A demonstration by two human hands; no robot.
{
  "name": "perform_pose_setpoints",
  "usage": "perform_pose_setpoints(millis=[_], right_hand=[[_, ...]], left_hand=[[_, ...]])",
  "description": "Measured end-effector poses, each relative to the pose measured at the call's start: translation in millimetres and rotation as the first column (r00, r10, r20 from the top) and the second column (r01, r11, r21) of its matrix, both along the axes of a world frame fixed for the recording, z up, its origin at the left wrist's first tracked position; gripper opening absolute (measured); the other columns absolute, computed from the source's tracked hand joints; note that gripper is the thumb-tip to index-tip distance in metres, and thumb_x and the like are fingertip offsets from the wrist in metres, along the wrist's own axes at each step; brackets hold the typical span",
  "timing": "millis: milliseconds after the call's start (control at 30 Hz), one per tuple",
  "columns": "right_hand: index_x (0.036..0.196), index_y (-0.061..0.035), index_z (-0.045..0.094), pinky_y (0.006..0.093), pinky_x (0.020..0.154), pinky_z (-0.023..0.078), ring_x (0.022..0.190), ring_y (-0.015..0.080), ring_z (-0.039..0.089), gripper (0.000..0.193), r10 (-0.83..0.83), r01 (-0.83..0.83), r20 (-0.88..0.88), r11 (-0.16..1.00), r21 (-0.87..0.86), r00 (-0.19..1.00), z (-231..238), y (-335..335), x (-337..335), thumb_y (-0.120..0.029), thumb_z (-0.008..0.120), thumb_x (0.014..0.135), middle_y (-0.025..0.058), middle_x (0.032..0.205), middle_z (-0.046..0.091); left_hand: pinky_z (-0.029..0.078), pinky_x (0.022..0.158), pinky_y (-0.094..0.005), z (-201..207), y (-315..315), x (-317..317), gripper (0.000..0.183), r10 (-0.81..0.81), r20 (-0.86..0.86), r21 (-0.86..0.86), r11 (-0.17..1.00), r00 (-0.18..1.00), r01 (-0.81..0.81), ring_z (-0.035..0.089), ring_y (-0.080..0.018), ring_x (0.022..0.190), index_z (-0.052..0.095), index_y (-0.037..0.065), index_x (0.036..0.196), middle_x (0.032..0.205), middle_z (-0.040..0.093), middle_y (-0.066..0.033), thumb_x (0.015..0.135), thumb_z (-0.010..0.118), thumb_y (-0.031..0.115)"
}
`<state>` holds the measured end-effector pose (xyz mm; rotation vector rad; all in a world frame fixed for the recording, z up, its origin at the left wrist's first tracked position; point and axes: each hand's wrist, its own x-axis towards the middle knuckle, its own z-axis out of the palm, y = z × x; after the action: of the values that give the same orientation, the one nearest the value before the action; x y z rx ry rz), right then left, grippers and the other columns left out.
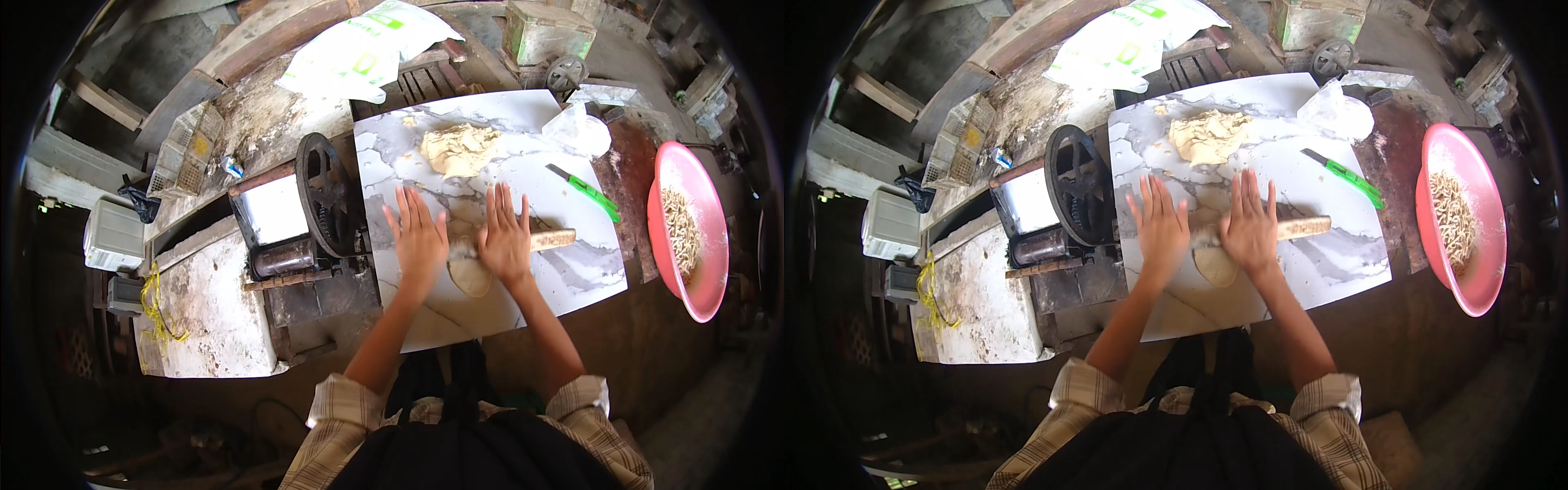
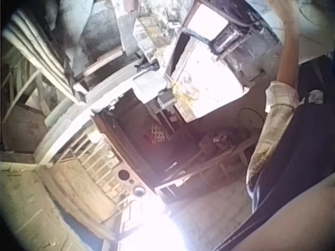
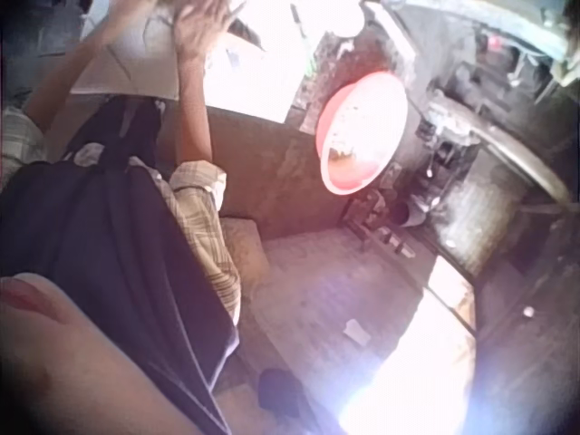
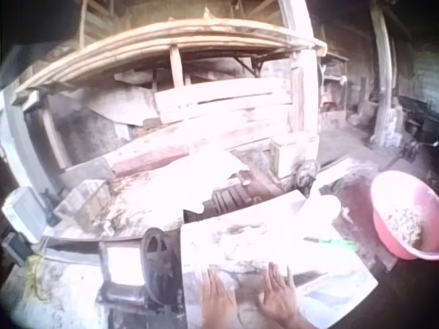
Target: The person uses a rolling pin to flatten dough, cuts a piece with a knife, and feeds it through a hand-cranked noodle cutter into a pink bowl. They process the dough by repeatedly rolling it into thin sheets and collecting the resulting noodle strands.
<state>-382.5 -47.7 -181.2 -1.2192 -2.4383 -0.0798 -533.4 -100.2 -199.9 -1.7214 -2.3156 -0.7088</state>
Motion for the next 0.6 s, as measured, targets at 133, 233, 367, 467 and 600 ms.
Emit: perform_pose_setpoints(millis=[133, 233, 367, 467, 600], right_hand=[[0.133, 0.0065, 0.038, 0.0495, 0.113, 0.013, 0.138, 0.0271, 0.023, 0.059, -0.009, 0.009, 0.013, 0.999, -0.041, 1.000, 2.8, -36.5, 18.1, -0.020, 0.045, 0.081, 0.0210, 0.140, 0.037], [0.130, 0.0060, 0.042, 0.0489, 0.113, 0.013, 0.138, 0.0272, 0.024, 0.053, -0.018, 0.019, 0.030, 1.000, -0.024, 0.999, -1.5, -11.9, 5.9, -0.020, 0.043, 0.083, 0.0202, 0.137, 0.041], [0.128, 0.0067, 0.045, 0.0474, 0.113, 0.012, 0.137, 0.0265, 0.026, 0.051, -0.034, 0.036, -0.024, 0.997, 0.076, 0.999, -5.6, 24.3, -7.4, -0.020, 0.042, 0.085, 0.0202, 0.135, 0.045], [0.125, 0.0071, 0.047, 0.0459, 0.113, 0.017, 0.134, 0.0279, 0.032, 0.049, 0.003, -0.002, -0.009, 0.999, 0.039, 1.000, -7.2, -1.5, 0.4, -0.019, 0.043, 0.084, 0.0205, 0.134, 0.045], [0.122, 0.0077, 0.050, 0.0424, 0.110, 0.026, 0.129, 0.0308, 0.039, 0.046, 0.054, -0.057, -0.084, 0.998, -0.036, 0.995, -7.5, -37.4, 19.1, -0.017, 0.045, 0.083, 0.0213, 0.132, 0.047]], left_hand=[[0.011, 0.110, -0.0549, 7.1, -39.7, 23.3, 0.058, -0.046, -0.030, -0.036, 0.998, 0.998, 0.045, 0.020, -0.0323, 0.138, 0.035, -0.015, 0.130, 0.139, 0.036, -0.0265, 0.093, 0.042, 0.029], [0.010, 0.110, -0.0543, 8.1, -13.1, 8.1, 0.056, -0.050, -0.021, -0.042, 0.998, 0.999, 0.049, 0.022, -0.0315, 0.138, 0.034, -0.013, 0.132, 0.138, 0.038, -0.0242, 0.094, 0.041, 0.028], [0.012, 0.110, -0.0542, 13.9, 21.6, 1.3, 0.055, 0.026, -0.048, 0.071, 0.997, 0.999, -0.023, 0.025, -0.0324, 0.136, 0.034, -0.013, 0.131, 0.137, 0.040, -0.0235, 0.093, 0.042, 0.026], [0.015, 0.111, -0.0511, 4.4, -2.2, 6.0, 0.056, -0.039, -0.034, 0.035, 0.999, 0.999, 0.040, 0.028, -0.0339, 0.135, 0.034, -0.014, 0.131, 0.136, 0.040, -0.0250, 0.093, 0.044, 0.026], [0.018, 0.112, -0.0452, -0.1, -46.0, 23.7, 0.056, -0.110, -0.074, -0.053, 0.993, 0.991, 0.106, 0.030, -0.0356, 0.133, 0.038, -0.016, 0.128, 0.136, 0.038, -0.0297, 0.092, 0.043, 0.027]])
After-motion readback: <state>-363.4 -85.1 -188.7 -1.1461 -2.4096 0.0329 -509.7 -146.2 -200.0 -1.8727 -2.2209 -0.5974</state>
